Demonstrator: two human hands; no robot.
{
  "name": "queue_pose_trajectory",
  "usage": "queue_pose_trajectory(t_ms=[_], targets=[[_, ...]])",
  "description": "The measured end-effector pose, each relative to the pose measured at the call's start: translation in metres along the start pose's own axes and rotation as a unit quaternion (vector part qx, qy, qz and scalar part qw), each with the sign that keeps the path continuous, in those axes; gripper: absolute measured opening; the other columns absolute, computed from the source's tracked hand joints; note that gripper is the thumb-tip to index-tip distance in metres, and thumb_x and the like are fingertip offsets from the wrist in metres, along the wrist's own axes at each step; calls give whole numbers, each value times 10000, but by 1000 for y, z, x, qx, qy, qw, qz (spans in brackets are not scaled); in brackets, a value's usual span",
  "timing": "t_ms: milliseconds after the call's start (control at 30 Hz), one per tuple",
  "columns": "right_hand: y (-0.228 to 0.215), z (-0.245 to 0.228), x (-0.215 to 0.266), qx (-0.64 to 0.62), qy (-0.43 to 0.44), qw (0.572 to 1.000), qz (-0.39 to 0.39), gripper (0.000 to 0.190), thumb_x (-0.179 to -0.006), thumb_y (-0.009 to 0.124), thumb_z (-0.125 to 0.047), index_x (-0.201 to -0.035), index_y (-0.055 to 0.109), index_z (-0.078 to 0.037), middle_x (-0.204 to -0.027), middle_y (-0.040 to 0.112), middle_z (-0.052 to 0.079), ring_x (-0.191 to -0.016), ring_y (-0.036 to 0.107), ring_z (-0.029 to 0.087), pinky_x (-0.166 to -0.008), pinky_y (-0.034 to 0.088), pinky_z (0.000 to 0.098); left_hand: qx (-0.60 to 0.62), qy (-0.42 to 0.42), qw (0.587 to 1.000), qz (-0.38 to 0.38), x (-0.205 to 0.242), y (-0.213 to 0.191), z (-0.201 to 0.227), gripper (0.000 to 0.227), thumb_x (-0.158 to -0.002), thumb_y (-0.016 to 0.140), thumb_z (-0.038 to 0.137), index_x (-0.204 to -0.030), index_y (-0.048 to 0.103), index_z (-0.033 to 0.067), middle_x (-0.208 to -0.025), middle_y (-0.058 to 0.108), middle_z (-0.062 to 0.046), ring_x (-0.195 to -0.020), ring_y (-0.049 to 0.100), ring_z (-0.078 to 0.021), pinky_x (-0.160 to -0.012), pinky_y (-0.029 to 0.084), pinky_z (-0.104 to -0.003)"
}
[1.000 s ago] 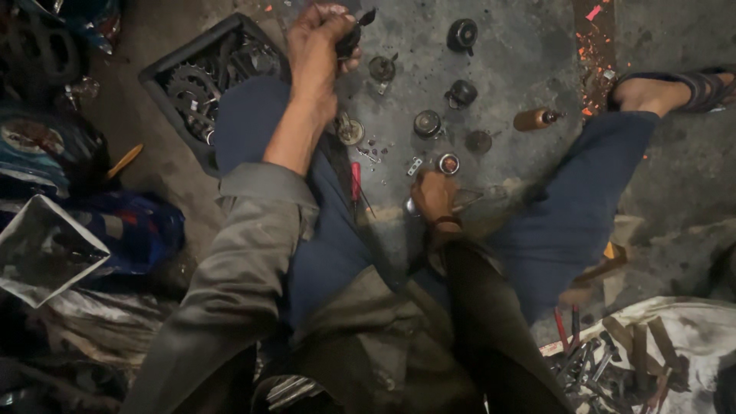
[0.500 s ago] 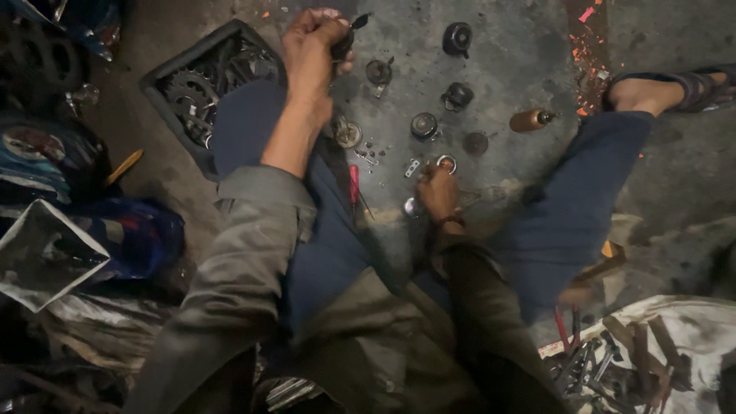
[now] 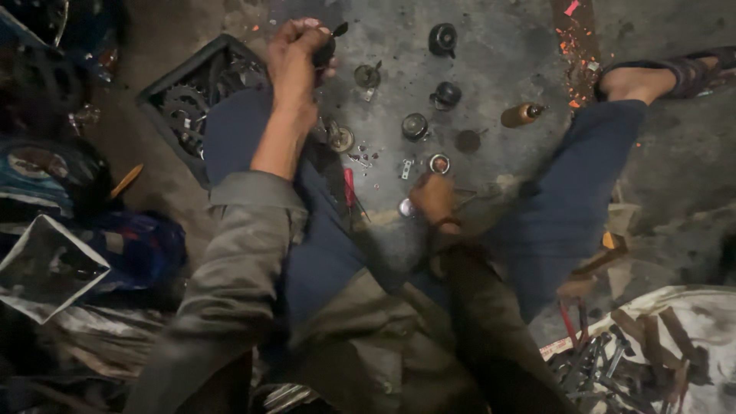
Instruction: The person sits on the floor and assembles small mechanical components, likely carburetor parts, by hand. They pick up pieces, fit them together, and place them on the floor.
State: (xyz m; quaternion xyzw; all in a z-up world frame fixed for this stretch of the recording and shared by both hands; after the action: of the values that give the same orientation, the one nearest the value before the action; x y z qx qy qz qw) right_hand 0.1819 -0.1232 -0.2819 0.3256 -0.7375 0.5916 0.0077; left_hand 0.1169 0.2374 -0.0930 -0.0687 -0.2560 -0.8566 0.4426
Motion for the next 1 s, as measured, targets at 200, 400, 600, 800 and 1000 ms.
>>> queue_pose_trajectory(t_ms=[200,400,600,800,1000], targets=[[32,-51,41,143,-166,975,-27,254,-758,708,-134,-999,696,-56,-939,708,222,-803,730,368,-709,588,449,-14,-4,1000,2,3,7,-2,182,-860,714,125,-1019,628,107,-894,689,-52,-617,652,-166,-522,518,-280],[17,-62,43,143,-174,974,21,351,-752,682,-116,-1097,631,-73,-944,665,221,-764,710,371,-647,577,446,-36,-5,999,4,5,5,-3,176,-868,716,127,-1019,628,110,-848,686,-46,-630,641,-158,-537,512,-279],[7,-71,44,129,-204,970,43,318,-755,667,-126,-1069,641,-84,-950,671,181,-810,702,341,-675,571,431,-33,19,999,-2,14,11,4,169,-884,725,145,-1019,631,108,-872,676,-47,-639,629,-171,-536,500,-291],[-2,-67,40,108,-200,971,68,230,-786,679,-129,-1014,671,-98,-959,665,180,-816,692,350,-688,562,450,-16,2,1000,5,21,7,2,198,-919,667,234,-1065,633,105,-907,656,-60,-662,654,-183,-542,513,-295],[-3,-57,35,-16,-153,988,19,211,-803,670,-182,-975,711,-66,-917,719,219,-882,701,402,-794,551,506,125,-25,991,27,15,-10,-3,269,-907,659,304,-1080,652,99,-915,671,-100,-662,658,-225,-540,508,-328]])
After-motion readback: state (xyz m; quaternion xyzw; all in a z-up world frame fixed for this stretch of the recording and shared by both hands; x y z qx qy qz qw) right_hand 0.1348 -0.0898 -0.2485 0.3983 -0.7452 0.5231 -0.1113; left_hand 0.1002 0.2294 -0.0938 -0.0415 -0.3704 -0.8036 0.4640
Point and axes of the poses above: each hand's wrist, its own x-axis away from the middle knuckle, its own y-axis out of the palm, z = x × y, the point moved 10 cm from there along -x, towards the middle knuckle
